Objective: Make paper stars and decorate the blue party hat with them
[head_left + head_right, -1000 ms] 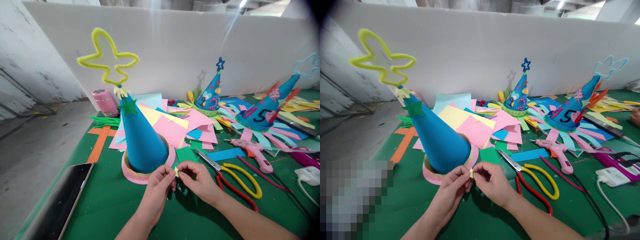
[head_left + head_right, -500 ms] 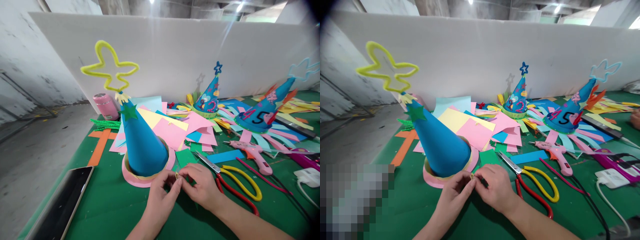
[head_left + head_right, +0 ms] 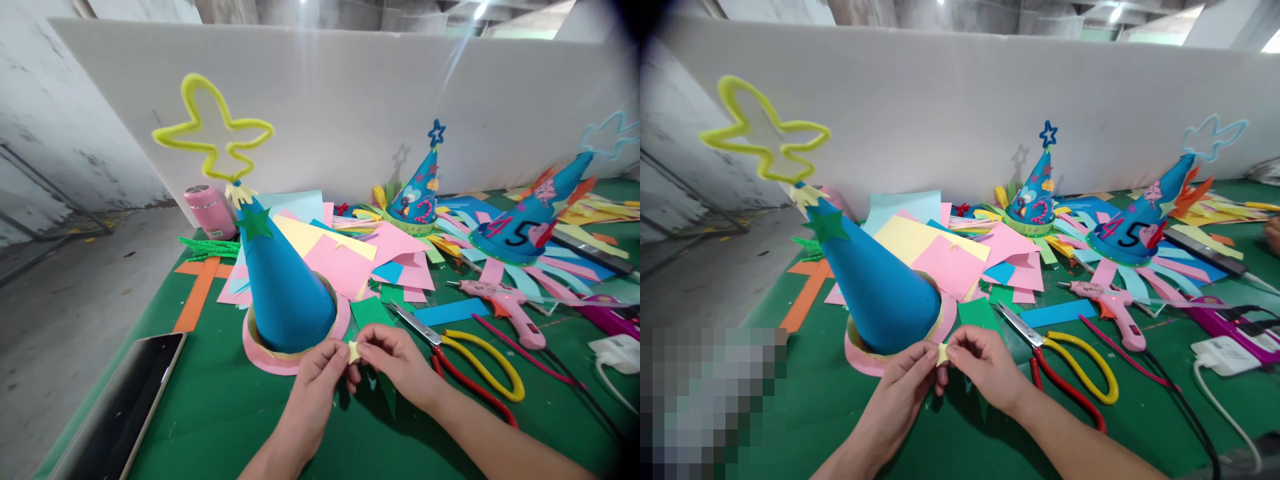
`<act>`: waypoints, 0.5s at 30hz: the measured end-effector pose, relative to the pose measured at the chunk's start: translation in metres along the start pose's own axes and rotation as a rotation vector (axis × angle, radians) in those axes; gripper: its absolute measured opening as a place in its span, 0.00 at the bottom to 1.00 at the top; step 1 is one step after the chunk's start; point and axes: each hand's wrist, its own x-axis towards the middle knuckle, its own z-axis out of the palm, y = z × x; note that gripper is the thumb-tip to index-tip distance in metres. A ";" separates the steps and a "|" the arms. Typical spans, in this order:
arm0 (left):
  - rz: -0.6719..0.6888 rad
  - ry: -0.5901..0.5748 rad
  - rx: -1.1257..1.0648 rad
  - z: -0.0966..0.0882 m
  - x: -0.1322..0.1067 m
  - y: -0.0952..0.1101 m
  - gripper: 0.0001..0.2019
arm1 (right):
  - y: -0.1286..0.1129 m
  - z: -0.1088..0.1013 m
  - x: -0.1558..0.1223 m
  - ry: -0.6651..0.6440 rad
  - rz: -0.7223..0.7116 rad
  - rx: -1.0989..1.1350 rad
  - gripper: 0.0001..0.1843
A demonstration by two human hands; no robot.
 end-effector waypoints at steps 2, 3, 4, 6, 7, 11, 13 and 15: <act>0.011 0.025 0.034 0.001 0.000 0.001 0.10 | 0.000 -0.001 0.001 0.022 0.011 0.022 0.12; 0.017 0.042 0.057 0.001 0.000 0.002 0.10 | 0.000 -0.001 0.001 0.037 0.014 0.021 0.12; 0.021 0.058 0.075 0.002 0.000 0.002 0.10 | 0.000 -0.002 0.001 0.049 0.016 0.015 0.12; 0.026 0.088 0.095 0.004 -0.001 0.004 0.10 | 0.000 -0.003 0.001 0.066 0.013 0.008 0.12; 0.031 0.103 0.099 0.004 -0.001 0.005 0.10 | 0.000 -0.003 0.001 0.077 0.008 0.005 0.12; 0.048 0.119 0.152 0.006 -0.002 0.005 0.10 | 0.001 -0.003 0.000 0.060 -0.030 -0.018 0.10; 0.041 0.107 0.189 0.005 -0.002 0.004 0.10 | 0.003 -0.003 0.000 0.045 -0.048 -0.053 0.09; 0.036 0.093 0.200 0.005 -0.002 0.003 0.09 | 0.006 -0.002 0.001 0.064 -0.052 -0.092 0.09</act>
